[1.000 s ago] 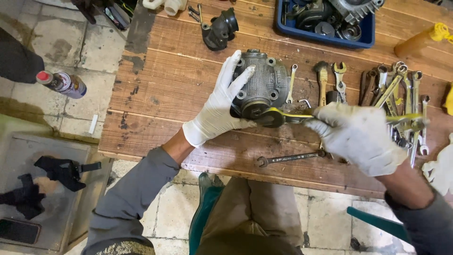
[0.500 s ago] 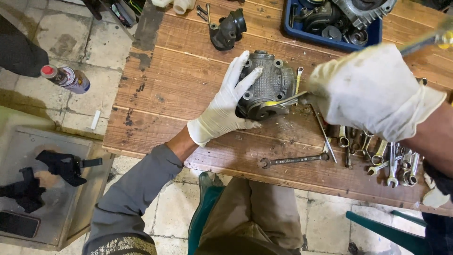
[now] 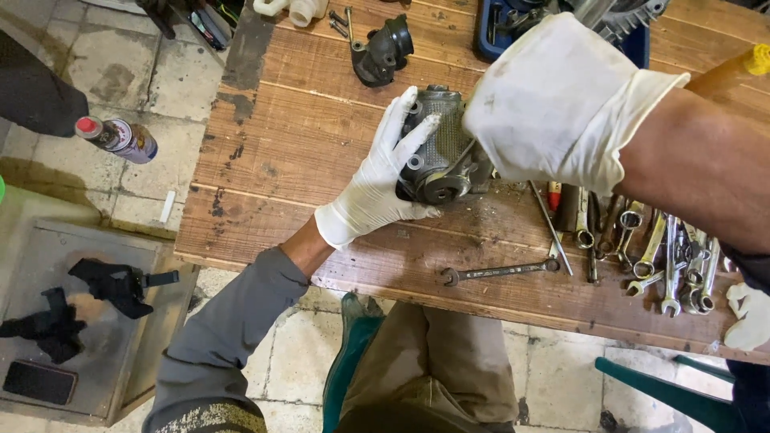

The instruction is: The person assembles a mechanical component, likely an engine casing, on a wooden workbench. They insert a circular part into the casing, use a yellow wrench to tighten it, and then attach a black plastic cover to the top of the assembly.

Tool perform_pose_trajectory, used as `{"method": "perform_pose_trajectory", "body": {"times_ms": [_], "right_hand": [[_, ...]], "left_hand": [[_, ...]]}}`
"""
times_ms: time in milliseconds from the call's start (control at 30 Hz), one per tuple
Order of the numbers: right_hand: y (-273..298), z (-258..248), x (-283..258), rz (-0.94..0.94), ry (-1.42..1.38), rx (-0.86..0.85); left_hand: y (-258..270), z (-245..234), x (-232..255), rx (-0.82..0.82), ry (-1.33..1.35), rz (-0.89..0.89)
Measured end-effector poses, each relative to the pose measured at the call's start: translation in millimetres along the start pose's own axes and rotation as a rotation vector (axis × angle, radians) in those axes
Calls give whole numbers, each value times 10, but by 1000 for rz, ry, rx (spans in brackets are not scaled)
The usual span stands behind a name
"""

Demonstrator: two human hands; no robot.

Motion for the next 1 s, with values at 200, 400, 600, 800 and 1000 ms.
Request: {"method": "perform_pose_trajectory", "body": {"times_ms": [200,400,600,800,1000], "right_hand": [[222,172,-20,-59,26,67],[288,274,-21,26,-37,21],[403,473,-1,106,-205,-189],[505,767,-41,231,-279,-421],[670,694,-155,308,-233,-221]], "left_hand": [[4,1,5,-4,31,-38],[-1,-12,22,14,19,-37],[-34,-68,129,27,57,-13],[-56,-83,164,12,78,16],[-26,-71,107,-23,110,-26]]}}
Point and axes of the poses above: each hand's wrist, its own y-axis away from the middle knuckle, its own z-axis out of the palm, x = y × z, the point moved 6 cm from there along -y, towards the middle knuckle, and after that the axes turned 4 degrees about -z, right-handed, at the moved point
